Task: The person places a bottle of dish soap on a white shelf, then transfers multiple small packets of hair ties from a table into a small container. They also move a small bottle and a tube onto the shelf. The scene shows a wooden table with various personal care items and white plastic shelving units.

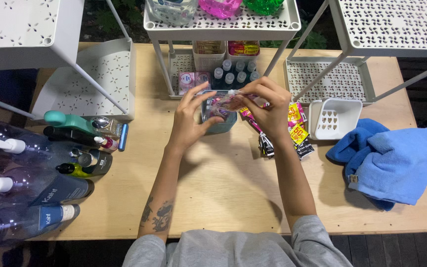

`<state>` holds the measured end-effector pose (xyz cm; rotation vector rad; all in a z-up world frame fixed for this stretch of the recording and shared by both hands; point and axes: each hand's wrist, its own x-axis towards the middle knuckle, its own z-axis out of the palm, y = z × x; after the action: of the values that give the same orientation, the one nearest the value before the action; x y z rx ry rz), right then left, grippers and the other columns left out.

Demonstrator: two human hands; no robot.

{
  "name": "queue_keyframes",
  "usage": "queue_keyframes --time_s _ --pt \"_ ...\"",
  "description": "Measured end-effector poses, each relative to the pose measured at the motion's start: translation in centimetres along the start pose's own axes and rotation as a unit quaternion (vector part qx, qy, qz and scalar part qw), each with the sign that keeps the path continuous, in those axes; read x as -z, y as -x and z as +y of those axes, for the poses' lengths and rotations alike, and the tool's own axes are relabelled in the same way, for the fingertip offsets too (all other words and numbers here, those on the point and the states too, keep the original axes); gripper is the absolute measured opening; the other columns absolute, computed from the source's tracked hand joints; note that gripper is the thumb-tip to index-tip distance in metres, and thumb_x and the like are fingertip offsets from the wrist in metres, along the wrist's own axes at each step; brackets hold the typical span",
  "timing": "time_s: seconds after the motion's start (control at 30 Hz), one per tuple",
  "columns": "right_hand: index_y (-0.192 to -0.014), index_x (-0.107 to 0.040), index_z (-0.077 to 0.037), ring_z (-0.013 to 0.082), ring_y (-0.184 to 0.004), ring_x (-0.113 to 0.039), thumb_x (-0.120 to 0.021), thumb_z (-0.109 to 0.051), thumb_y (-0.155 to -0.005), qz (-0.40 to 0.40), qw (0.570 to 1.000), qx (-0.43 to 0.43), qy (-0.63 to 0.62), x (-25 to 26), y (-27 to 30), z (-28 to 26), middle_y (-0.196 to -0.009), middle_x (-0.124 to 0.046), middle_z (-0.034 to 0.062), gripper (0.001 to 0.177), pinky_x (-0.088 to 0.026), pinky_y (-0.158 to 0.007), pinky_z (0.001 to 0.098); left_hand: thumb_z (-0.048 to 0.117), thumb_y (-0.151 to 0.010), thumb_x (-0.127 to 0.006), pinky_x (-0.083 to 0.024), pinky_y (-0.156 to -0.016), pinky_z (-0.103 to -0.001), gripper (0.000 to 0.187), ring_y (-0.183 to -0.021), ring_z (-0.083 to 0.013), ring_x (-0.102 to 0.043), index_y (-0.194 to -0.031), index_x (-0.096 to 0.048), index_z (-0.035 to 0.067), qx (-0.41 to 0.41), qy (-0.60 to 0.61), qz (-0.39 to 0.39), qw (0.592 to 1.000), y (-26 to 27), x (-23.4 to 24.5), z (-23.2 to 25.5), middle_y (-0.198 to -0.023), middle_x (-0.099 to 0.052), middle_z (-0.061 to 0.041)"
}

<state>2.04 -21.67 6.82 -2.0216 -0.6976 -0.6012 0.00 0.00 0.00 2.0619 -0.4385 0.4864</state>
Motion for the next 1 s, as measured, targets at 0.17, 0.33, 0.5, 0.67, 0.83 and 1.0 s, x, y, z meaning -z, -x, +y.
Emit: queue_keyframes --time_s 0.17,0.33,0.5,0.67,0.83,1.0 --pt "-0.096 -0.074 -0.001 0.0194 -0.083 -0.074 -0.080 0.001 -0.084 -0.063 0.998 -0.011 -0.011 -2.7 1.3 1.6 -0.094 -0.070 0.0087 0.013 -0.058 -0.072 0.0305 0.028 -0.092 -0.080 -0.044 -0.115 -0.047 0.040 -0.134 -0.0327 -0.058 -0.126 -0.073 0.008 0.008 0.017 0.053 0.998 0.3 0.2 0.1 -0.141 -0.062 -0.012" --pt "-0.100 -0.070 -0.003 0.0293 -0.083 -0.069 -0.081 -0.010 -0.088 -0.130 0.991 0.006 0.037 -5.3 3.0 3.0 -0.096 -0.065 0.0105 0.017 -0.054 -0.071 0.0390 0.015 -0.085 -0.081 -0.046 -0.112 -0.045 0.025 -0.131 -0.0311 -0.058 -0.109 -0.077 0.008 0.025 -0.008 0.060 0.998 0.8 -0.3 -1.0 -0.131 -0.067 -0.009" --pt "-0.103 -0.069 -0.004 0.0314 -0.087 -0.065 -0.080 -0.015 -0.090 -0.197 0.979 -0.013 0.043 -5.9 3.2 3.4 -0.099 -0.064 0.0112 0.020 -0.052 -0.074 0.0426 0.012 -0.078 -0.085 -0.038 -0.114 -0.048 0.013 -0.135 -0.0313 -0.052 -0.090 -0.080 0.010 0.018 -0.086 0.055 0.995 1.4 -0.7 -2.2 -0.125 -0.068 -0.006" --pt "-0.112 -0.074 -0.006 0.0317 -0.088 -0.062 -0.079 -0.012 -0.083 -0.175 0.979 0.041 0.092 -4.3 2.8 3.1 -0.096 -0.067 0.0098 0.031 -0.051 -0.078 0.0428 0.013 -0.077 -0.086 -0.036 -0.114 -0.049 0.014 -0.137 -0.0316 -0.050 -0.090 -0.081 0.011 0.033 -0.080 0.062 0.994 1.4 -0.8 -2.6 -0.125 -0.068 -0.004" --pt "-0.098 -0.076 -0.010 0.0278 -0.088 -0.064 -0.078 -0.008 -0.082 -0.183 0.970 0.032 0.157 -3.6 2.9 3.0 -0.088 -0.070 0.0057 0.016 -0.049 -0.080 0.0419 0.015 -0.076 -0.086 -0.035 -0.116 -0.050 0.013 -0.139 -0.0313 -0.047 -0.089 -0.081 0.012 0.033 -0.077 0.062 0.995 1.4 -1.1 -2.5 -0.125 -0.067 -0.004" --pt "-0.088 -0.077 -0.011 0.0239 -0.083 -0.067 -0.078 -0.009 -0.080 -0.203 0.967 -0.007 0.155 -4.3 3.4 3.7 -0.084 -0.074 0.0025 0.009 -0.047 -0.083 0.0416 0.017 -0.075 -0.086 -0.027 -0.120 -0.052 0.011 -0.141 -0.0299 -0.044 -0.085 -0.082 0.015 0.057 -0.114 0.031 0.991 1.7 -1.7 -2.8 -0.126 -0.067 -0.003"
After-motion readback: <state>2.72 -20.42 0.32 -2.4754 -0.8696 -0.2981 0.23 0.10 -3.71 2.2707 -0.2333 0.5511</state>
